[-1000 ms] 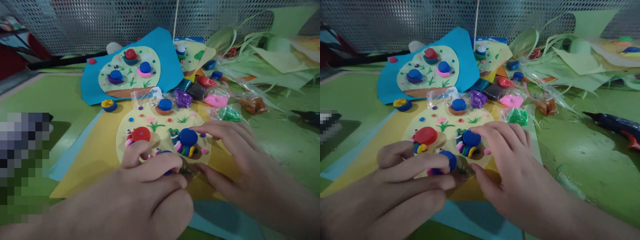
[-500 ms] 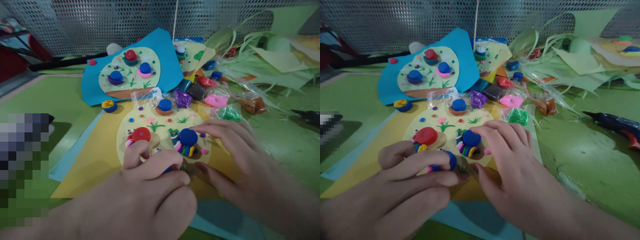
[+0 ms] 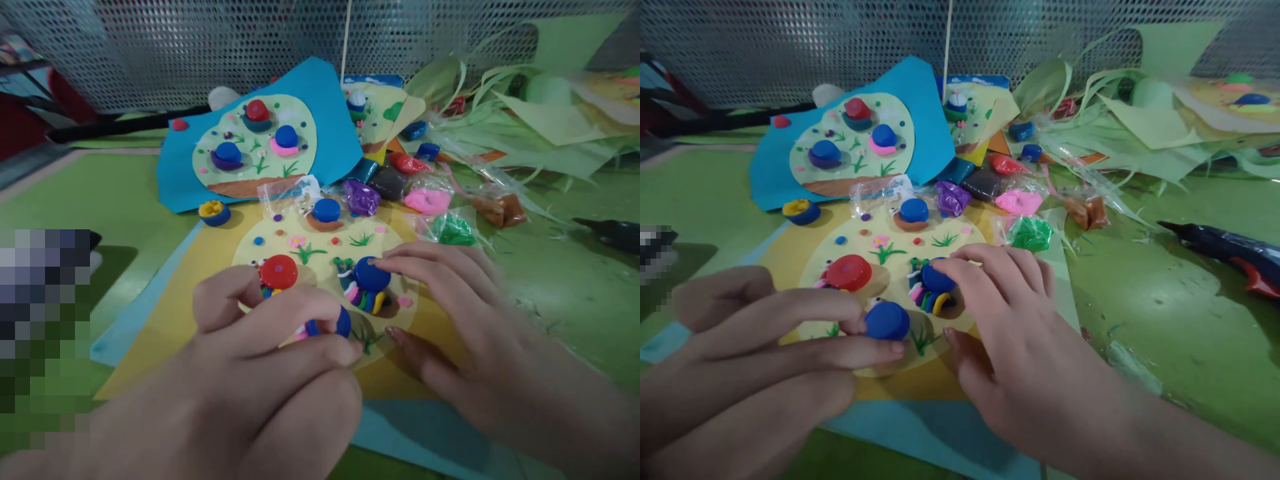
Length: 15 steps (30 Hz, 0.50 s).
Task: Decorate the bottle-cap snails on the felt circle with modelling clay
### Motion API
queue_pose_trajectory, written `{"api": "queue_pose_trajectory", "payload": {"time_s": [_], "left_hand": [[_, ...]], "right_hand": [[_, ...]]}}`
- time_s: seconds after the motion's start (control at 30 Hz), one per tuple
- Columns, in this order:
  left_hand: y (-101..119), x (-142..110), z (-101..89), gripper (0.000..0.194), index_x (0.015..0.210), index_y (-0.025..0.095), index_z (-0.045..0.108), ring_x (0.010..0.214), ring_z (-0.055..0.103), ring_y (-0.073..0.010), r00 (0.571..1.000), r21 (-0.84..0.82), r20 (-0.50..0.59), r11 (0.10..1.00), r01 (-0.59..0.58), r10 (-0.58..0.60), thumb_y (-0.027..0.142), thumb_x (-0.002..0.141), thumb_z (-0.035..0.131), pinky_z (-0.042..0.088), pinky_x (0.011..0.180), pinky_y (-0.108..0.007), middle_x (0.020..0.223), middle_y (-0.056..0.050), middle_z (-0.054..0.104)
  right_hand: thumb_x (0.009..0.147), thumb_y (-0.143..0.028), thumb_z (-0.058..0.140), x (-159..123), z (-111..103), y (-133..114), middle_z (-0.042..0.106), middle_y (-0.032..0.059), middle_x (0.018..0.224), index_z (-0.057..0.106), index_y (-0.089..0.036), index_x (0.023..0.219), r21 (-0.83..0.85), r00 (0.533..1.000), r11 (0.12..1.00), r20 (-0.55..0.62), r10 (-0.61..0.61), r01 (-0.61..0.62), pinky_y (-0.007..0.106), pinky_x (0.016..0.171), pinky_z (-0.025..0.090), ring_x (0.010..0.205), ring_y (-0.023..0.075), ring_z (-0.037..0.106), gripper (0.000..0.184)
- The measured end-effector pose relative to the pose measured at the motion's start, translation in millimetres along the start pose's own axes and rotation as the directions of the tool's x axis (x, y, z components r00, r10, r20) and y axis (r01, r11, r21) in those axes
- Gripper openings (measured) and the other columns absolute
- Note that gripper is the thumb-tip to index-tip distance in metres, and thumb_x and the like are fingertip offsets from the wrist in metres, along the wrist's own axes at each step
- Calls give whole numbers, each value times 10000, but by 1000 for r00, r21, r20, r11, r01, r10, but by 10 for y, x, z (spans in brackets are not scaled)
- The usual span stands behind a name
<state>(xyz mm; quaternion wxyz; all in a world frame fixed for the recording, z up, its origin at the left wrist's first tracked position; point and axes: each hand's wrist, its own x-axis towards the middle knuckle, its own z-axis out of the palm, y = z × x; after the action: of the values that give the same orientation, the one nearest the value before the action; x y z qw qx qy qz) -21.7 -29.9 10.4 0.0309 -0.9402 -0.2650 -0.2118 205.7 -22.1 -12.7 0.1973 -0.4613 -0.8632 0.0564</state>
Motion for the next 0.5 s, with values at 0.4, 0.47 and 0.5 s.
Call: {"api": "queue_pose_trajectory", "payload": {"time_s": [0.4, 0.47, 0.5], "left_hand": [[45, -34, 50, 218, 691, 228, 521, 987, 487, -194, 999, -43, 35, 998, 40, -38, 79, 815, 421, 187, 958, -413, 769, 65, 671], [57, -37, 52, 230, 695, 231, 524, 973, 483, -190, 998, -37, 19, 998, 55, -54, 72, 816, 410, 174, 973, -424, 744, 65, 671], [62, -35, 52, 237, 697, 232, 528, 973, 481, -190, 998, -34, 15, 998, 61, -61, 69, 817, 405, 170, 976, -427, 732, 62, 669]], "right_hand": [[821, -249, 515, 41, 16, -62, 499, 105, 1203, 462, -189, 1187, -2, 998, 1000, -52, -23, 23, 459, 899, 382, 1116, 288, 427, 375], [843, -261, 493, 47, 9, -51, 498, 105, 1208, 455, -195, 1194, -15, 998, 1000, -64, -20, 19, 464, 909, 376, 1124, 287, 429, 359], [853, -261, 484, 48, 4, -46, 497, 105, 1209, 451, -198, 1198, -24, 998, 1000, -65, -11, 9, 466, 914, 375, 1130, 287, 428, 352]]}}
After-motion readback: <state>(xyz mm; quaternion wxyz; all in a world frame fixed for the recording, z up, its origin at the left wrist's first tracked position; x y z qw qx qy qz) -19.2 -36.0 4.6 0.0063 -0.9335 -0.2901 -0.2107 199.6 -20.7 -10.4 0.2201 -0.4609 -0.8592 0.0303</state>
